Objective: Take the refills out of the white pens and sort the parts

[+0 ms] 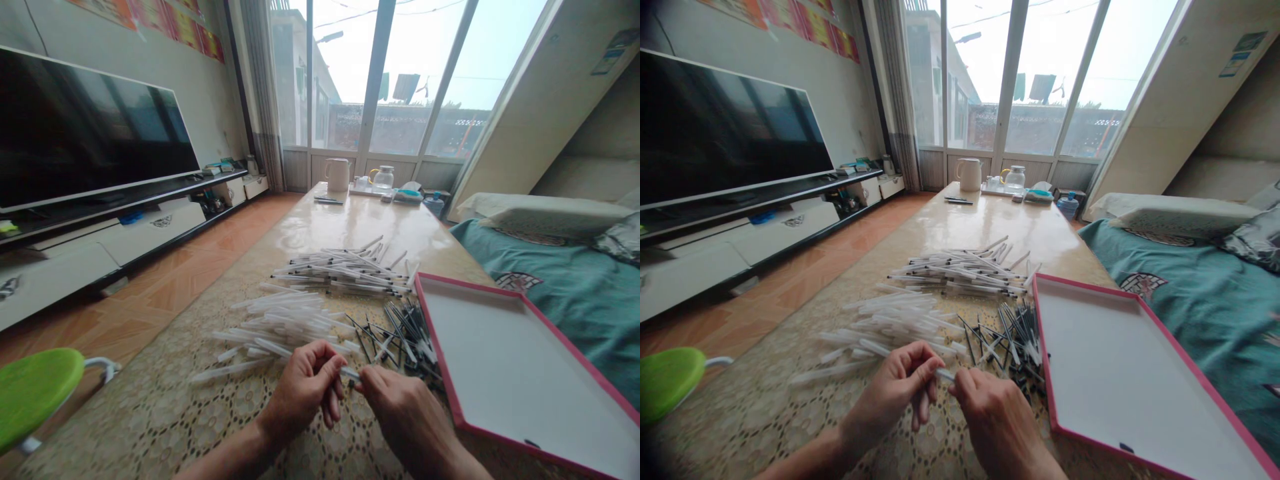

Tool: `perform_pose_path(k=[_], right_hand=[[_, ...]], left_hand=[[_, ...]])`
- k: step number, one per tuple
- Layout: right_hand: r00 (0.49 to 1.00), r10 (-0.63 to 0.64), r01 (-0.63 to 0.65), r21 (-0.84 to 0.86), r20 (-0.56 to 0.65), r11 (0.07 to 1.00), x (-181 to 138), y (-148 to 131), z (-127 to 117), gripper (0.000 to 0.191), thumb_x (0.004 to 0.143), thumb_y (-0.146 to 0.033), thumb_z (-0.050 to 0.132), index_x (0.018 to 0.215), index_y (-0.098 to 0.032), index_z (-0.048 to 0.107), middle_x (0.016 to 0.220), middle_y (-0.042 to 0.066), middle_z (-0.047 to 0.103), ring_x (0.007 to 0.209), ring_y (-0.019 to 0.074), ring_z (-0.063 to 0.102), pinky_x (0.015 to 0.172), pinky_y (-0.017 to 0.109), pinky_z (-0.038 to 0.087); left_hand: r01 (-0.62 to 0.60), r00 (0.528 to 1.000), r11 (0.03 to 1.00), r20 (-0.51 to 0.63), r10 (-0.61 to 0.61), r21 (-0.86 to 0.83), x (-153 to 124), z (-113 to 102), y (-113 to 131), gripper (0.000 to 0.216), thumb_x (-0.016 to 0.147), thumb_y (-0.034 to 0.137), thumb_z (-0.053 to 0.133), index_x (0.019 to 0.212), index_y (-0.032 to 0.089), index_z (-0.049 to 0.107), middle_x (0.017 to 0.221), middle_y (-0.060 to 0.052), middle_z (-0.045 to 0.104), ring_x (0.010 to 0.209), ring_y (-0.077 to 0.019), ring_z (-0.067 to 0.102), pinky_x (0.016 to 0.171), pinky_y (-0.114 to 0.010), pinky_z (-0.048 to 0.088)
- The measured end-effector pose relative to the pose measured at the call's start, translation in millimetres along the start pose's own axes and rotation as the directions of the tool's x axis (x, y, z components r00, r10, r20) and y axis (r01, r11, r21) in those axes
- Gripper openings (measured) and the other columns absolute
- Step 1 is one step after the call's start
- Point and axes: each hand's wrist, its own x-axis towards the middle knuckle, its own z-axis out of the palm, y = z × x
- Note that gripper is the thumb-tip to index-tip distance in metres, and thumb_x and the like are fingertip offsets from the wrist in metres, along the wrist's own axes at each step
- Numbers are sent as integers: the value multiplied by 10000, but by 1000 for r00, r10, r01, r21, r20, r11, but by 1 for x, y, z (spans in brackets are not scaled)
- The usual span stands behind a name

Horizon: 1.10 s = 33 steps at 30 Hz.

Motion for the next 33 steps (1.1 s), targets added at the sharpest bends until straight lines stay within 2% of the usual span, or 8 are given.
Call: perform_pose_path(k=[4, 8, 11, 15, 21, 25, 29, 33], right_hand=[[988, 101, -137, 362, 115, 922, 1, 3, -1, 310, 918, -311, 337, 718, -176, 532, 618, -17, 528, 562, 107, 478, 537, 199, 337], [970, 57, -190, 587, 237, 787, 2, 6, -4, 407, 931, -357, 282, 702, -169, 561, 589, -30, 506, 571, 93, 468, 538, 171, 358], [982, 73, -147, 467, 173, 872, 0, 6, -3, 378, 928, -346, 306, 673, -170, 522, 599, -21, 537, 567, 96, 488, 543, 183, 350], [996, 72, -77, 84, 54, 994, -3, 2, -1, 256, 915, -276, 368, 713, -184, 495, 605, -8, 574, 492, 108, 495, 467, 217, 272], [983, -156, 131, -223, -101, 966, -10, 15, -15, 184, 903, -228, 409, 743, -210, 498, 619, -7, 567, 541, 147, 536, 488, 250, 281], [949, -1, -57, -175, -315, 983, -13, 39, -24, 209, 920, -260, 371, 806, -188, 531, 681, 33, 602, 583, 142, 566, 541, 238, 351], [957, 81, -87, -7, -279, 996, -7, 39, -16, 236, 931, -292, 343, 856, -191, 543, 702, 31, 605, 570, 122, 561, 547, 213, 380], [967, 123, -109, 76, -222, 991, -3, 25, -8, 240, 932, -296, 329, 861, -192, 533, 712, 34, 598, 600, 133, 573, 581, 220, 408]], left_hand=[[-37, 998, 997, 55, 33, 66, -2, -2, 1, 224, 818, 360, 523, 735, 155, 487, 508, 36, 555, 309, -53, 472, 287, -138, 358], [-56, 994, 993, 99, 46, 101, -3, -2, 2, 235, 814, 365, 530, 728, 149, 495, 529, 34, 551, 330, -54, 491, 300, -139, 356], [-35, 997, 996, 73, 29, 79, -4, 2, 3, 240, 812, 365, 530, 717, 151, 479, 522, 33, 554, 316, -58, 490, 295, -145, 357], [-12, 1000, 1000, 26, 12, 21, -6, 9, 1, 237, 806, 367, 535, 719, 160, 458, 520, 27, 573, 317, -74, 512, 294, -153, 372], [23, 998, 998, -63, -27, -62, -2, -2, 8, 265, 772, 402, 562, 712, 159, 475, 483, 30, 579, 290, -79, 500, 266, -148, 360], [-132, 910, 990, -403, 102, -48, 8, -23, 25, 239, 718, 356, 629, 692, 156, 501, 462, 58, 559, 284, -43, 451, 272, -115, 323], [-171, 918, 984, -357, 174, 40, 14, -21, 26, 236, 711, 317, 646, 851, 135, 592, 541, 29, 606, 380, -92, 546, 356, -185, 450], [-245, 914, 964, -307, 265, 104, 16, -18, 18, 476, 717, 237, 648, 1171, 146, 537, 914, -73, 680, 746, -182, 665, 636, -288, 554]])
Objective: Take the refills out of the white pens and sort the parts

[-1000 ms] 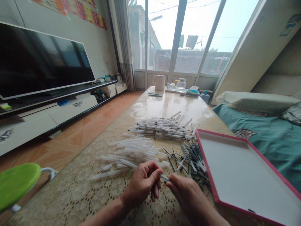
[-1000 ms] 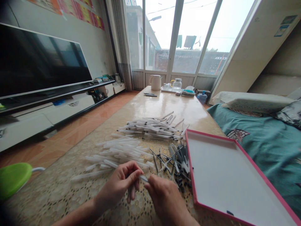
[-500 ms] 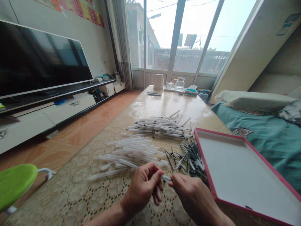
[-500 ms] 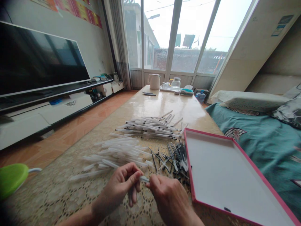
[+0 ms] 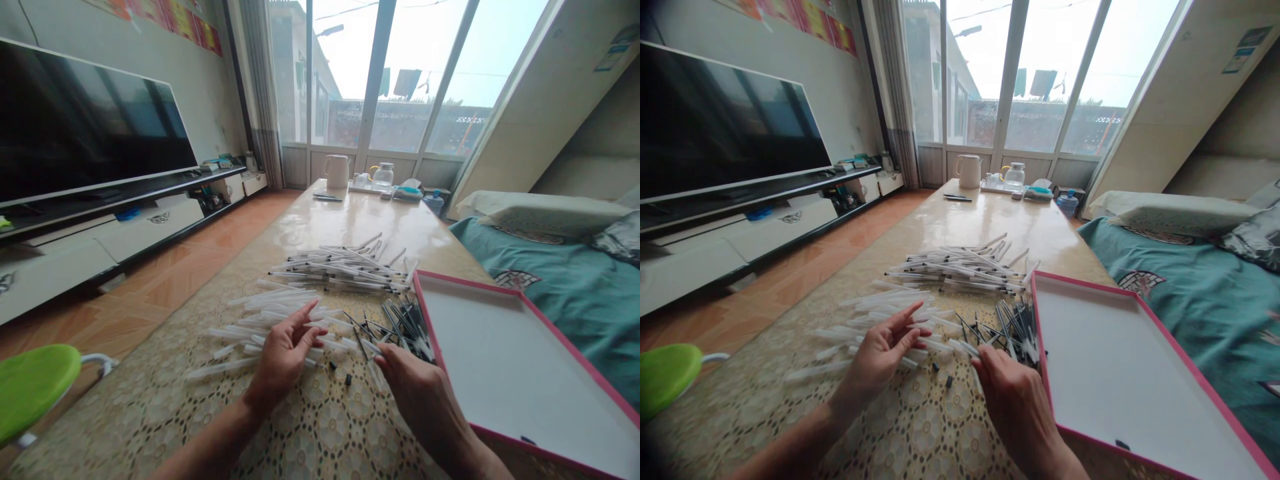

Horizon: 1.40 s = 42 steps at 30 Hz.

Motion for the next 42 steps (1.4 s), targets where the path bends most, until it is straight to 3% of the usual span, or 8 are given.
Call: perform_pose_path(k=[4, 7, 11, 15, 19, 27, 33, 42], right_hand=[[999, 47, -47, 73, 7, 996, 1, -8, -3, 239, 929, -263, 310, 841, -191, 521, 736, 47, 606, 640, 146, 586, 614, 233, 431], [999, 1, -6, 109, 48, 994, 2, -12, -6, 228, 932, -249, 298, 923, -204, 521, 750, 34, 625, 638, 136, 601, 579, 206, 430], [996, 15, -21, 77, 87, 997, 1, -17, 1, 207, 924, -268, 347, 803, -200, 500, 665, 5, 597, 565, 126, 578, 529, 200, 396], [987, -50, 30, 126, 152, 992, 0, -20, 11, 225, 933, -265, 324, 834, -196, 513, 708, 12, 605, 605, 131, 577, 550, 213, 394], [988, -56, 17, 258, 145, 966, 2, -22, 7, 221, 924, -290, 344, 891, -192, 540, 744, 21, 611, 664, 135, 587, 616, 223, 419], [941, 266, -339, 564, 211, 753, 0, -9, 0, 449, 916, -481, 257, 688, -174, 492, 524, -31, 507, 373, 75, 414, 388, 185, 319], [961, 217, -275, 559, 170, 782, -2, -6, 8, 409, 904, -462, 337, 670, -168, 496, 514, -28, 507, 478, 96, 485, 494, 194, 370], [957, 263, -284, 577, 121, 766, -3, -17, 2, 343, 881, -427, 423, 667, -176, 515, 537, -15, 559, 418, 91, 519, 429, 184, 391]], left_hand=[[-49, 999, 998, -21, 48, -44, 0, -4, -1, 473, 744, 241, 623, 1202, 178, 523, 1142, -105, 613, 956, -228, 624, 749, -319, 535], [-58, 998, 998, -40, 57, -33, -6, -1, -1, 387, 732, 252, 640, 1107, 169, 590, 1030, -91, 652, 840, -202, 653, 674, -282, 540], [169, 962, 985, 224, -154, -47, -20, 12, -8, 299, 697, 297, 677, 943, 131, 644, 675, -23, 637, 498, -128, 602, 450, -227, 486], [289, 895, 949, 387, -222, -126, -28, 23, -18, 301, 677, 311, 701, 911, 128, 654, 637, -18, 627, 475, -108, 570, 452, -222, 474], [299, 913, 933, 346, -218, -199, -25, 21, -19, 252, 689, 311, 697, 839, 109, 678, 615, -34, 641, 502, -104, 569, 486, -211, 473], [308, 951, 856, 143, -273, -415, -19, 9, -14, 180, 697, 271, 703, 784, 120, 654, 671, -30, 674, 618, -114, 636, 608, -202, 511], [302, 952, 846, 84, -295, -439, -18, 11, -13, 172, 696, 258, 704, 768, 139, 603, 695, -5, 668, 653, -134, 660, 624, -224, 532], [328, 940, 837, 68, -333, -438, -17, 11, -10, 178, 700, 250, 701, 752, 139, 573, 677, -18, 677, 646, -135, 667, 615, -214, 539]])
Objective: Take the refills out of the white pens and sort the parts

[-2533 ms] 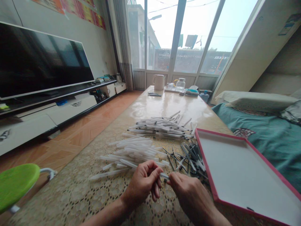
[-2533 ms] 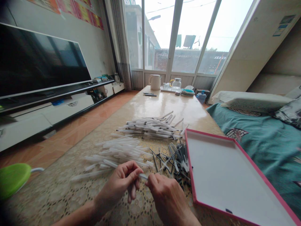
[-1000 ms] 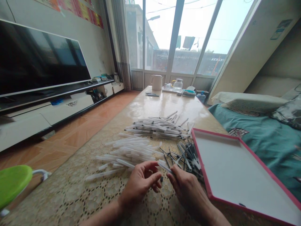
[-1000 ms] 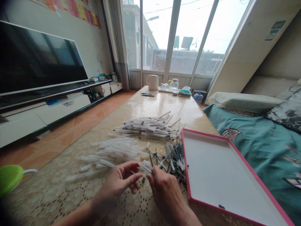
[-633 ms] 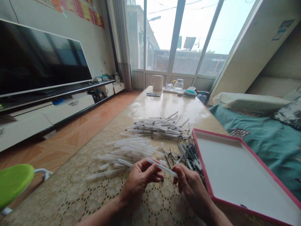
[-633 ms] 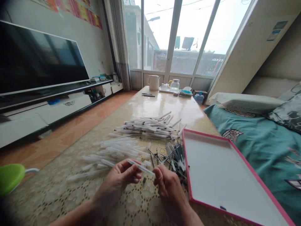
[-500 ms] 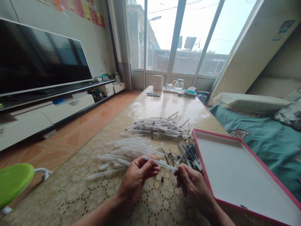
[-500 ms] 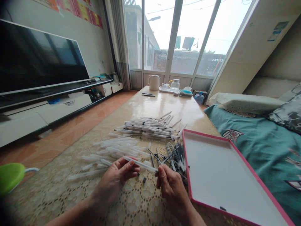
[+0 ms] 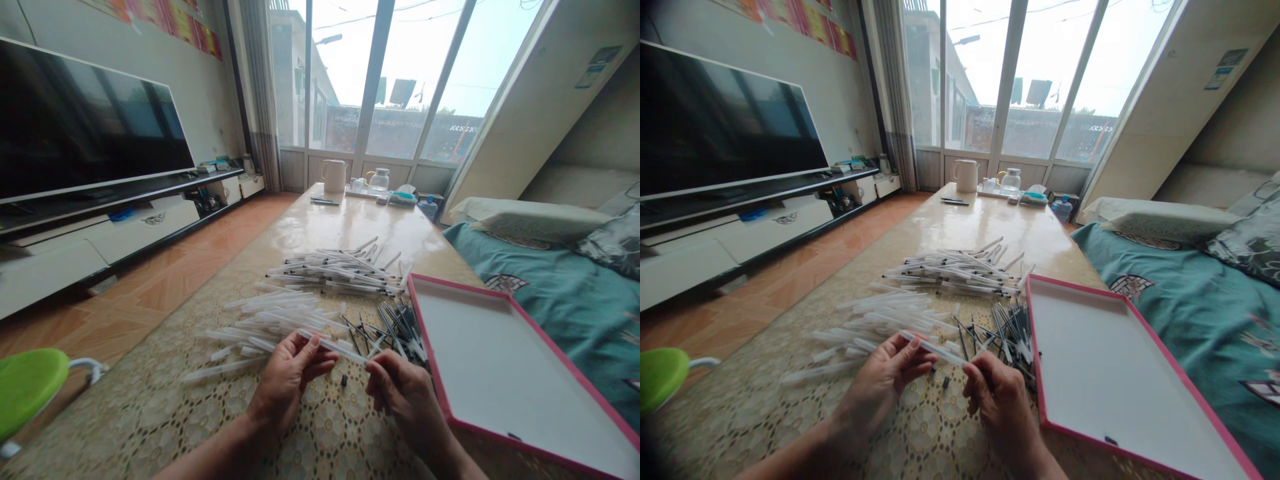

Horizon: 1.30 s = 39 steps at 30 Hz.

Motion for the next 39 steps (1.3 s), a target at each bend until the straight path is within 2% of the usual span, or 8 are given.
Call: perform_pose_path(k=[8, 10, 14, 19, 25, 30, 36, 39], right_hand=[[983, -172, 156, -185, -70, 970, -5, -3, 2, 253, 888, -354, 435, 718, -191, 524, 576, -18, 561, 488, 100, 547, 512, 195, 406], [987, -146, 135, -141, -69, 981, -4, -2, 3, 254, 878, -374, 450, 726, -186, 529, 593, -12, 565, 501, 104, 553, 520, 197, 410], [1000, 22, -22, 60, 5, 998, 1, 8, 6, 407, 903, -453, 345, 682, -163, 526, 519, -22, 518, 375, 72, 431, 385, 179, 318], [999, 24, -28, 93, 47, 995, 5, 16, 7, 409, 898, -452, 368, 673, -152, 532, 472, -38, 460, 448, 80, 414, 457, 183, 320], [991, 115, -129, 241, 69, 962, 5, 8, 8, 356, 853, -460, 457, 645, -172, 480, 492, -41, 482, 404, 68, 397, 400, 175, 310], [996, 91, -94, 271, 24, 958, 2, 8, 9, 309, 852, -431, 479, 685, -172, 507, 553, -17, 545, 429, 90, 501, 422, 189, 383], [998, 1, 6, 115, -62, 993, -1, 4, 5, 254, 843, -395, 510, 729, -172, 554, 603, 7, 602, 522, 126, 592, 519, 212, 449], [998, 21, -9, 175, -64, 985, -1, 4, 7, 261, 833, -419, 518, 761, -171, 554, 636, 13, 609, 502, 112, 570, 482, 200, 433]], left_hand=[[20, 1000, 1000, -5, -20, -1, 0, -1, 2, 118, 747, 204, 657, 768, 133, 565, 682, -28, 677, 629, -115, 660, 610, -199, 536], [3, 1000, 1000, 6, -3, -11, -1, -1, 2, 115, 747, 192, 656, 776, 135, 561, 682, -23, 676, 629, -111, 658, 613, -194, 534], [-26, 999, 999, 36, 27, -30, -1, -2, 2, 138, 736, 199, 666, 787, 138, 553, 690, -20, 679, 631, -116, 662, 617, -198, 534], [-41, 999, 999, 30, 41, -5, -1, -1, 2, 178, 704, 216, 696, 783, 134, 559, 690, -21, 678, 621, -125, 661, 603, -204, 534], [-38, 999, 999, -9, 38, 23, -1, -1, 2, 175, 702, 228, 696, 774, 134, 567, 668, -22, 676, 628, -129, 658, 616, -216, 536], [-23, 1000, 999, -10, 23, 48, 0, -4, -1, 165, 720, 236, 679, 794, 137, 570, 698, -29, 679, 652, -142, 656, 623, -242, 536], [-6, 1000, 999, -10, 6, 48, 2, -5, -1, 175, 725, 262, 673, 799, 140, 572, 701, -29, 676, 662, -154, 656, 641, -274, 532], [-10, 1000, 999, -8, 10, 34, 2, -5, -1, 186, 720, 265, 679, 806, 140, 573, 699, -33, 679, 660, -155, 657, 654, -278, 528]])
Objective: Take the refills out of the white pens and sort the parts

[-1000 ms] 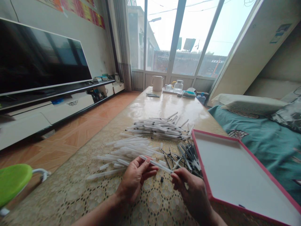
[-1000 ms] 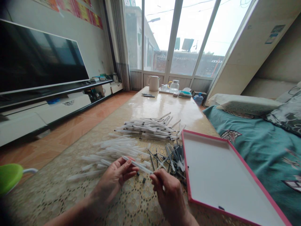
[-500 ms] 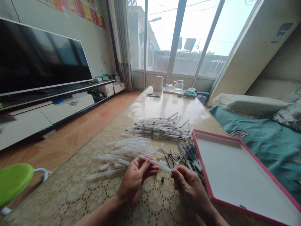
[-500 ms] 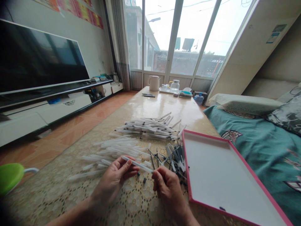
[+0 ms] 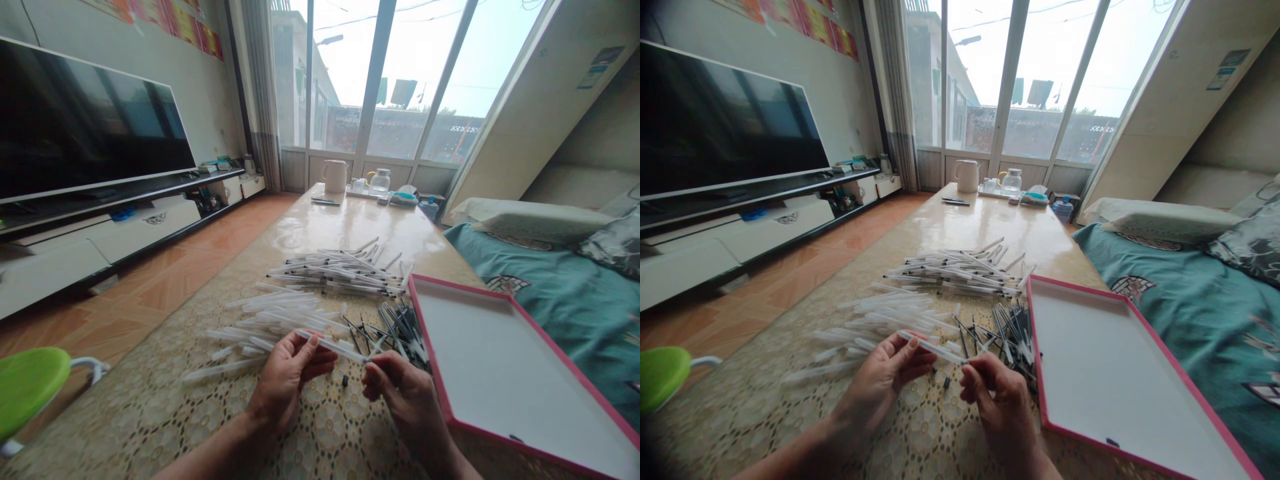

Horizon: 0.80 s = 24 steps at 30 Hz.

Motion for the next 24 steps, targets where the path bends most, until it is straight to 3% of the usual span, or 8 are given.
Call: perform_pose_path(k=[3, 6, 11, 15, 20, 24], right_hand=[[991, 121, -128, 161, 58, 978, 2, 5, 3, 362, 858, -495, 428, 742, -165, 522, 551, -14, 558, 349, 59, 418, 340, 168, 297], [978, 176, -197, 202, 114, 959, 5, 9, 4, 435, 860, -533, 386, 674, -158, 503, 441, -56, 445, 325, 43, 309, 327, 163, 216], [986, 114, -131, 134, 124, 982, 5, 10, -1, 398, 861, -488, 429, 654, -156, 503, 458, -67, 386, 403, 52, 313, 391, 172, 247], [991, 62, -70, 63, 116, 996, 3, 8, -3, 311, 861, -426, 469, 711, -159, 522, 548, -37, 470, 453, 69, 408, 434, 179, 324], [997, 41, -44, 52, 59, 998, 3, 7, -2, 245, 830, -398, 530, 926, -173, 534, 669, -9, 555, 499, 93, 496, 476, 194, 394], [999, 44, -41, -116, 31, 992, 3, 8, -3, 337, 895, -411, 394, 686, -175, 513, 539, -27, 501, 407, 74, 424, 411, 183, 325]], left_hand=[[-10, 1000, 1000, 24, 10, -7, -2, 0, 1, 172, 724, 249, 674, 812, 143, 571, 702, -33, 682, 667, -156, 657, 668, -283, 525], [-20, 998, 1000, 56, 20, -7, -3, 1, 0, 165, 725, 247, 673, 808, 142, 577, 705, -38, 686, 673, -158, 656, 684, -292, 524], [-22, 997, 1000, 73, 22, 6, -3, 1, 1, 187, 708, 261, 688, 805, 141, 583, 727, -55, 697, 675, -170, 663, 690, -302, 523], [-7, 1000, 1000, 27, 7, 8, -2, 1, 2, 201, 699, 272, 696, 796, 139, 580, 705, -53, 693, 665, -174, 664, 677, -304, 526], [-16, 999, 1000, 34, 16, 0, -1, 0, 1, 192, 703, 268, 695, 795, 140, 585, 702, -43, 689, 683, -168, 663, 688, -298, 525], [0, 999, 1000, 49, -1, 21, -2, 1, 0, 207, 696, 280, 699, 794, 135, 588, 700, -59, 695, 673, -175, 664, 680, -304, 525]])
